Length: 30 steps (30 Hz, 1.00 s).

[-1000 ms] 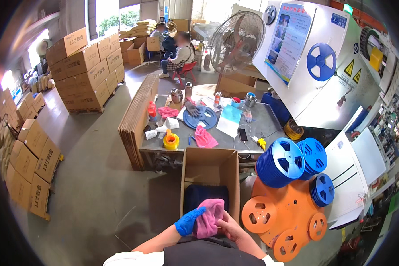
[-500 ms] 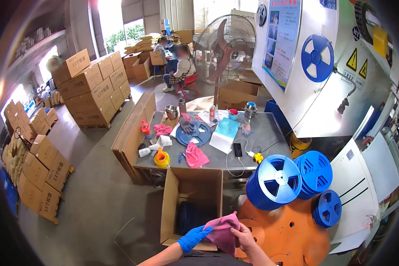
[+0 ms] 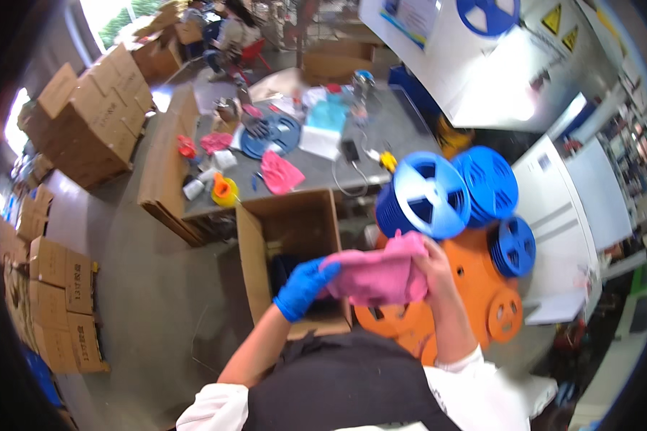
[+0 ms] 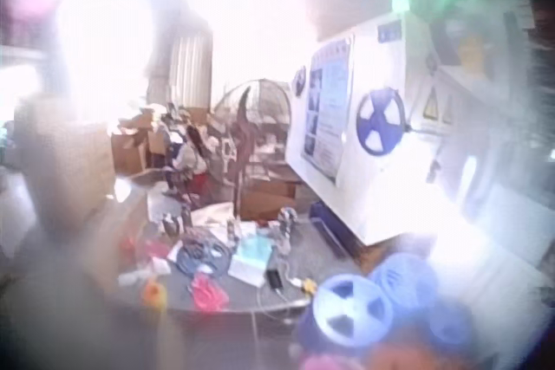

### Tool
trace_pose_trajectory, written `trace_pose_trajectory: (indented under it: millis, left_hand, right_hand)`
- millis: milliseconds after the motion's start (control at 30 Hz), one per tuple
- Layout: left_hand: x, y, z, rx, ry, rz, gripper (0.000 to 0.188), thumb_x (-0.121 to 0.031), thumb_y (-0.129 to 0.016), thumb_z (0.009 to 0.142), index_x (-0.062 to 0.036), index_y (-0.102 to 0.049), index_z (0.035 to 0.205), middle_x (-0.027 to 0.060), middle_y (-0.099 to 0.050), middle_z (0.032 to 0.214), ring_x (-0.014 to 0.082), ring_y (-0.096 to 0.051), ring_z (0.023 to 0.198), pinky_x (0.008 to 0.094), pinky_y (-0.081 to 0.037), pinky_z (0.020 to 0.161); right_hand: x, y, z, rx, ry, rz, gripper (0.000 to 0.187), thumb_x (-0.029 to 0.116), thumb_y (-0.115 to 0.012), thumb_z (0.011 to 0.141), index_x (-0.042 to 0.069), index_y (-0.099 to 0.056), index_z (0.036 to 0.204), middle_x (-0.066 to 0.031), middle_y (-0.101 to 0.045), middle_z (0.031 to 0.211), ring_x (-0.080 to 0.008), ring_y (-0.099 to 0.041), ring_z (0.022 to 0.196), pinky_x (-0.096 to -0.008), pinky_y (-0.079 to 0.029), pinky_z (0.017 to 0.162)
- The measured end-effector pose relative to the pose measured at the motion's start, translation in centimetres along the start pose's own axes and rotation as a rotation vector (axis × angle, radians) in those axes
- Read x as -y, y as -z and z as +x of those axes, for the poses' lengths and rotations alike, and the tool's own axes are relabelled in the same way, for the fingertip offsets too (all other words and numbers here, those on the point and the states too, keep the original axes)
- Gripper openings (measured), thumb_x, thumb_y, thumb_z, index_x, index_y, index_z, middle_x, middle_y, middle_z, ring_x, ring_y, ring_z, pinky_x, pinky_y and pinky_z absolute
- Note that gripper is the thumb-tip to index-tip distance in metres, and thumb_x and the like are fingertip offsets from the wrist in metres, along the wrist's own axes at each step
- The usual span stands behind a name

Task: The person wipes blue plastic spools with a pink cloth, handling them one at a time. They pick up each spool, wipe both sides, and place it into a cardboard box. The process is repeated for multiple spools.

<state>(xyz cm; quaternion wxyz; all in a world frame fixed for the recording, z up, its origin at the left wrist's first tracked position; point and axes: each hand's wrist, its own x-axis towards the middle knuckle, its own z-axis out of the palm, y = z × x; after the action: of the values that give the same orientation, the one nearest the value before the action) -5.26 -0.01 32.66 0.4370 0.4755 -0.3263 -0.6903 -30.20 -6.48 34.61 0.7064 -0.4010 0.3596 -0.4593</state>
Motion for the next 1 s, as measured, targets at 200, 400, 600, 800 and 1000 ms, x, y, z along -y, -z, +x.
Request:
trace_pose_trajectory:
  millis: [200, 400, 600, 800, 1000]
  left_hand:
    - [0.0, -0.5, 1.0, 0.159, 0.004, -0.507, 0.034, -0.020, -0.062, 0.091, -0.0018, -0.059, 0.120, 0.0054, -0.065, 0.108, 0.0145, -0.062, 0.097, 0.0290, -0.049, 0.087]
    - [4.5, 2.0, 1.1, 0.111, 0.003, -0.622, 0.054, -0.011, -0.062, 0.089, -0.0048, -0.040, 0.138, 0.0084, -0.051, 0.133, 0.0210, -0.050, 0.121, 0.0337, -0.041, 0.102]
    - [6.0, 4.9, 0.4, -0.139, -0.012, -0.336, 0.076, -0.003, -0.066, 0.083, -0.0049, -0.026, 0.147, 0.0118, -0.049, 0.133, 0.0228, -0.048, 0.121, 0.0325, -0.041, 0.102]
    - [6.8, 4.9, -0.3, -0.101, -0.213, 0.437, 0.093, -0.011, -0.075, 0.076, -0.0205, -0.021, 0.151, 0.0132, -0.055, 0.105, 0.0274, -0.058, 0.093, 0.0380, -0.046, 0.091]
    - [12.9, 8.4, 3.1, -0.265, -0.175, 1.149, 0.050, -0.029, -0.069, 0.078, -0.0119, -0.057, 0.124, 0.0166, -0.061, 0.099, 0.0329, -0.057, 0.085, 0.0365, -0.046, 0.079]
  right_hand:
    - [-1.4, 1.6, 0.2, 0.117, -0.072, 0.556, 0.079, 0.063, -0.045, 0.089, 0.003, -0.036, 0.140, -0.0148, -0.047, 0.137, -0.0290, -0.047, 0.125, -0.0438, -0.037, 0.106]
    - [-7.4, 0.4, -5.2, 0.006, -0.387, 0.685, 0.078, 0.057, -0.055, 0.087, 0.000, -0.040, 0.137, -0.0148, -0.049, 0.136, -0.0294, -0.046, 0.126, -0.0442, -0.036, 0.106]
    - [-6.7, -0.4, -4.9, -0.208, -0.340, -0.036, 0.043, 0.010, -0.070, 0.079, -0.001, -0.056, 0.118, -0.0087, -0.066, 0.102, -0.0168, -0.064, 0.090, -0.0288, -0.051, 0.077]
    - [-6.6, -1.1, -3.9, -0.301, -0.244, -0.136, 0.035, 0.016, -0.066, 0.085, 0.002, -0.055, 0.115, -0.0068, -0.065, 0.090, -0.0129, -0.062, 0.068, -0.0239, -0.048, 0.056]
    - [-4.8, -2.6, -3.2, 0.120, -0.309, -0.070, 0.049, 0.018, -0.067, 0.087, -0.001, -0.046, 0.126, -0.0108, -0.061, 0.109, -0.0201, -0.060, 0.101, -0.0314, -0.049, 0.087]
